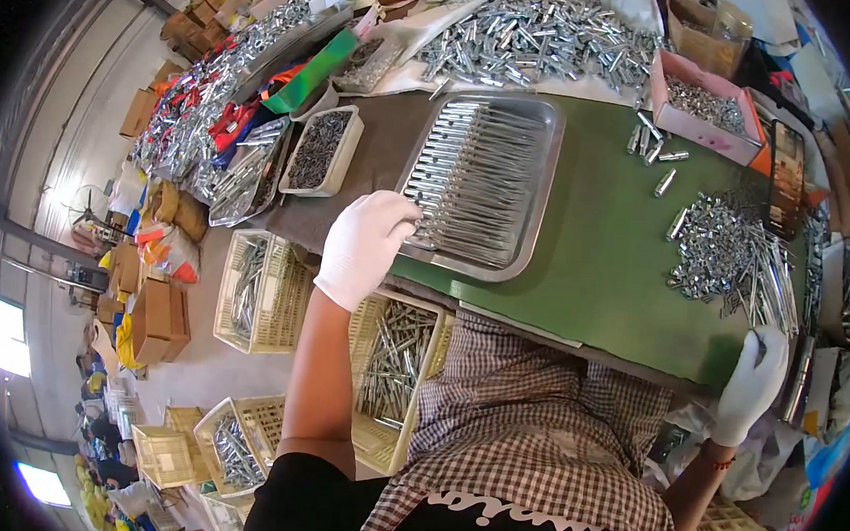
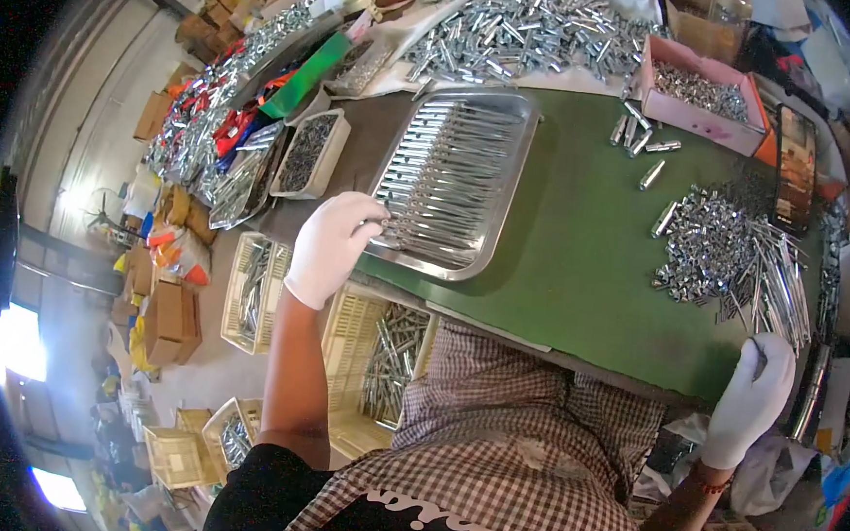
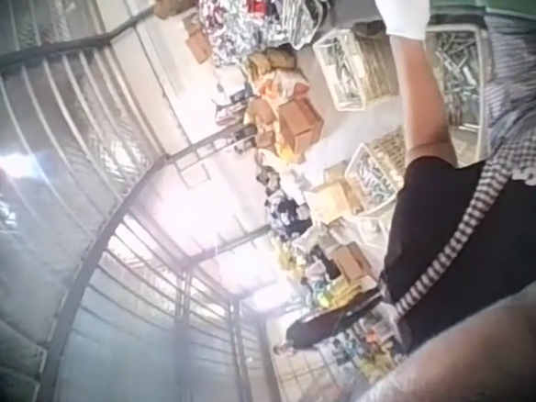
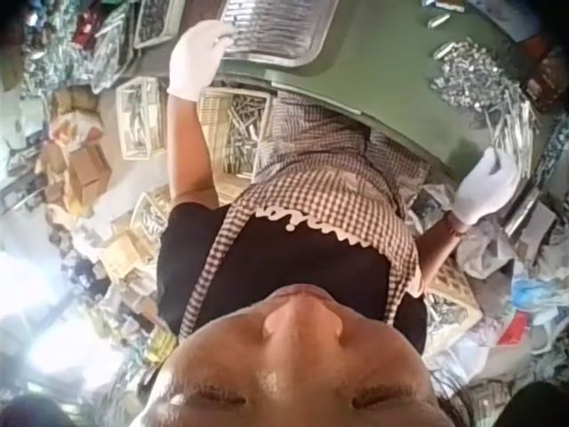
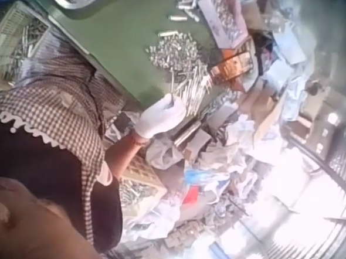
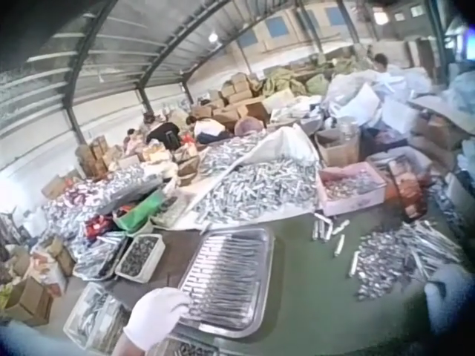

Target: Assembling small metal pins and checking hardware components at a workbench.

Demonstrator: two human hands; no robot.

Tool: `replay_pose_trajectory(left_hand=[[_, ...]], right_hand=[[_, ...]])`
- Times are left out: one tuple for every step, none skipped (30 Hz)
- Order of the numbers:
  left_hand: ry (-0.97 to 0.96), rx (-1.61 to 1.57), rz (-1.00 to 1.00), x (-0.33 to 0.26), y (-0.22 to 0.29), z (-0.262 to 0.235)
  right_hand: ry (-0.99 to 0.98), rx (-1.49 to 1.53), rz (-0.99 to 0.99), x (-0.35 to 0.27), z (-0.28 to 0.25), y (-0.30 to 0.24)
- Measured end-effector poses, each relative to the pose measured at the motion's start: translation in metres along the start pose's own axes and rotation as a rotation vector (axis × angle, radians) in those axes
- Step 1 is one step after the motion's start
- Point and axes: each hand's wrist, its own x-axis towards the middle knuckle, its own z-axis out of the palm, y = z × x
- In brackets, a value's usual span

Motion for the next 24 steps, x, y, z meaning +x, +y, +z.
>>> replay_pose_trajectory(left_hand=[[-0.008, 0.002, -0.014, -0.001, 0.001, -0.001], [-0.017, 0.004, -0.031, -0.003, 0.002, -0.001], [-0.017, 0.0, -0.029, -0.003, -0.001, -0.001], [-0.016, -0.024, -0.015, -0.005, -0.004, -0.002], [-0.016, -0.047, -0.001, -0.006, -0.006, -0.004], [-0.015, -0.046, -0.002, -0.005, -0.008, -0.006], [0.046, -0.026, 0.005, -0.003, -0.01, -0.008], [0.108, -0.006, 0.012, -0.002, -0.01, -0.009], [0.127, -0.016, -0.064, -0.002, -0.007, -0.012], [0.128, -0.014, -0.062, -0.002, -0.008, -0.013], [0.142, -0.019, -0.11, -0.002, -0.011, -0.012], [0.157, -0.024, -0.157, -0.003, -0.014, -0.012], [0.129, -0.046, -0.176, -0.005, -0.019, -0.01], [0.129, -0.044, -0.173, -0.006, -0.022, -0.008], [0.082, -0.09, -0.186, -0.006, -0.023, -0.007], [0.032, -0.139, -0.197, -0.006, -0.024, -0.005], [0.059, -0.13, -0.172, -0.005, -0.023, -0.002], [0.056, -0.133, -0.163, -0.004, -0.021, -0.002], [0.07, -0.168, -0.192, 0.0, -0.017, -0.001], [0.084, -0.202, -0.224, 0.002, -0.011, 0.0], [0.068, -0.167, -0.258, 0.003, -0.008, -0.002], [0.079, -0.104, -0.244, 0.005, -0.008, -0.006], [0.1, -0.095, -0.226, 0.007, -0.013, -0.005], [0.121, -0.084, -0.209, 0.008, -0.017, -0.001]], right_hand=[[-0.003, 0.01, 0.002, 0.0, -0.001, -0.004], [-0.007, 0.019, 0.002, -0.001, -0.001, -0.006], [-0.006, 0.014, 0.002, -0.002, -0.002, -0.005], [-0.017, 0.003, 0.005, -0.003, -0.002, -0.004], [-0.028, -0.008, 0.008, -0.004, -0.002, -0.003], [-0.028, -0.007, 0.008, -0.006, -0.002, -0.002], [-0.001, 0.029, 0.024, -0.008, -0.001, -0.003], [0.026, 0.065, 0.039, -0.01, -0.001, -0.004], [0.026, 0.066, 0.04, -0.012, -0.001, -0.004], [0.027, 0.108, 0.071, -0.015, -0.002, -0.005], [0.027, 0.15, 0.102, -0.017, -0.003, -0.006], [0.028, 0.152, 0.104, -0.019, -0.003, -0.006], [0.016, 0.165, 0.086, -0.022, -0.003, -0.006], [0.004, 0.178, 0.07, -0.024, -0.003, -0.005], [0.008, 0.179, 0.073, -0.025, -0.002, -0.004], [0.006, 0.179, 0.072, -0.027, -0.002, -0.002], [0.004, 0.179, 0.073, -0.029, -0.002, 0.0], [0.01, 0.174, 0.079, -0.03, -0.001, -0.002], [0.025, 0.181, 0.09, -0.03, -0.002, -0.006], [0.039, 0.191, 0.101, -0.03, -0.002, -0.009], [0.04, 0.206, 0.095, -0.03, 0.0, -0.015], [0.02, 0.231, 0.096, -0.029, 0.002, -0.021], [0.015, 0.239, 0.1, -0.03, 0.001, -0.021], [0.008, 0.249, 0.103, -0.03, 0.0, -0.02]])
